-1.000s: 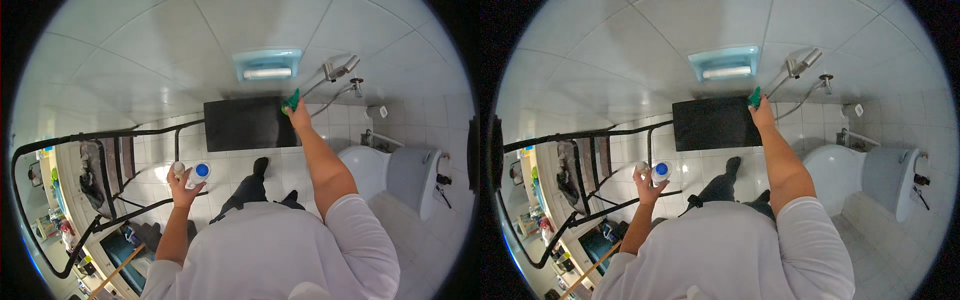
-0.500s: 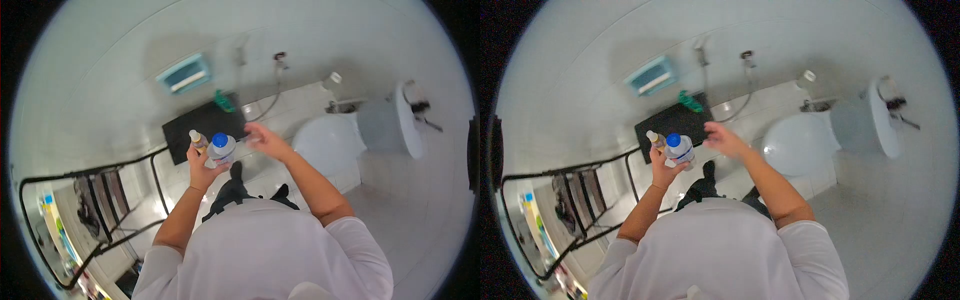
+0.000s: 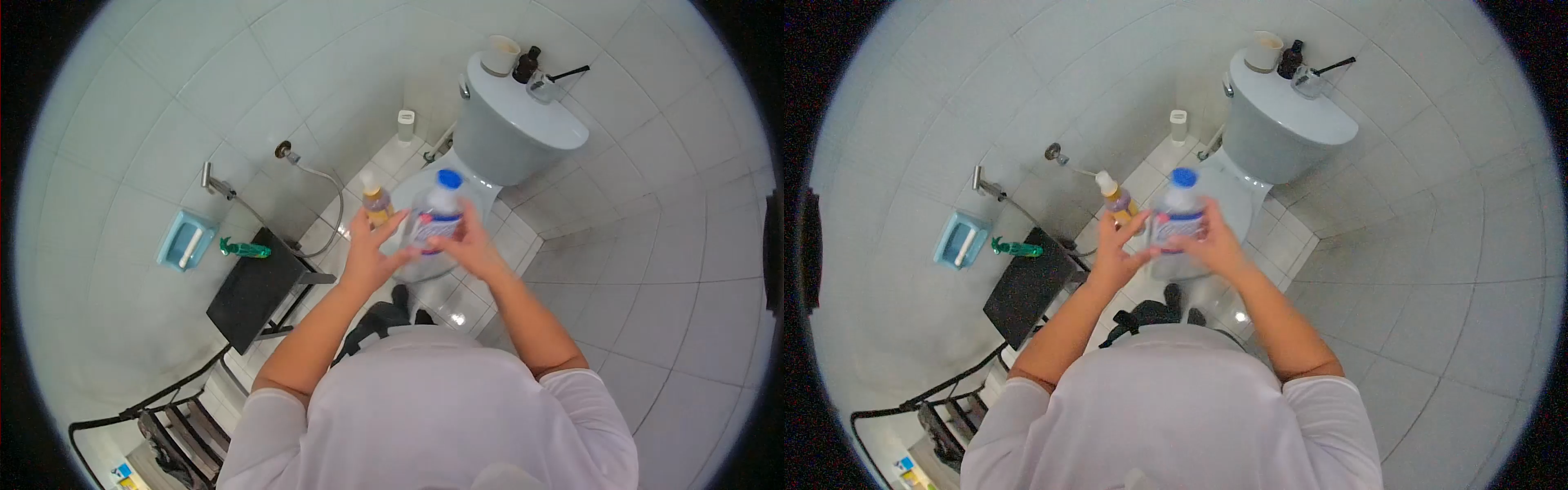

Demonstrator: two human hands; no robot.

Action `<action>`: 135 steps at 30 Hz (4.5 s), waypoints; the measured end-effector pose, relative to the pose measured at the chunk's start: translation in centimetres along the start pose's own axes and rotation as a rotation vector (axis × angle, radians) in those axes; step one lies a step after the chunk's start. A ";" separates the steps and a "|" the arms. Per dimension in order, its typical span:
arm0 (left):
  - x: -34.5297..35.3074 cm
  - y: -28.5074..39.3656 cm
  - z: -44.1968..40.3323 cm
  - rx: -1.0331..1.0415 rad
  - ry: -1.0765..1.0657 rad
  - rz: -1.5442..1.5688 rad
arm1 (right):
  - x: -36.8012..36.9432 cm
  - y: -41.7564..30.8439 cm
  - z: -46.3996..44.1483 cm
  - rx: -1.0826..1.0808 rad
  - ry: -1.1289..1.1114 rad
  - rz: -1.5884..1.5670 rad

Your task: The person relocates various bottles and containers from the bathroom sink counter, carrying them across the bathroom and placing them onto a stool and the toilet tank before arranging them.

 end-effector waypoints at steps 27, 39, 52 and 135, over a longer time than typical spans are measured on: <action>24.6 18.7 -24.7 0.117 -0.278 0.356 | -40.3 -1.7 4.2 -0.238 1.010 0.270; 36.3 20.1 -31.7 -0.215 0.003 0.368 | -46.0 3.8 7.5 -0.237 1.060 0.195; 37.3 21.0 -32.0 -0.191 0.060 0.365 | -46.9 3.3 7.1 -0.282 1.056 0.168; 25.1 19.8 -32.6 0.123 0.339 0.040 | -45.2 -2.5 -10.3 -0.493 0.992 0.740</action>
Point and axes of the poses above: each hand's wrist, its own z-axis away from the middle knuckle, its own x-axis out of the palm, y = z × x, the point moved 9 cm from there along -z, towards the middle knuckle, and after that the axes turned 14 degrees about -x, right-handed, at the moved point
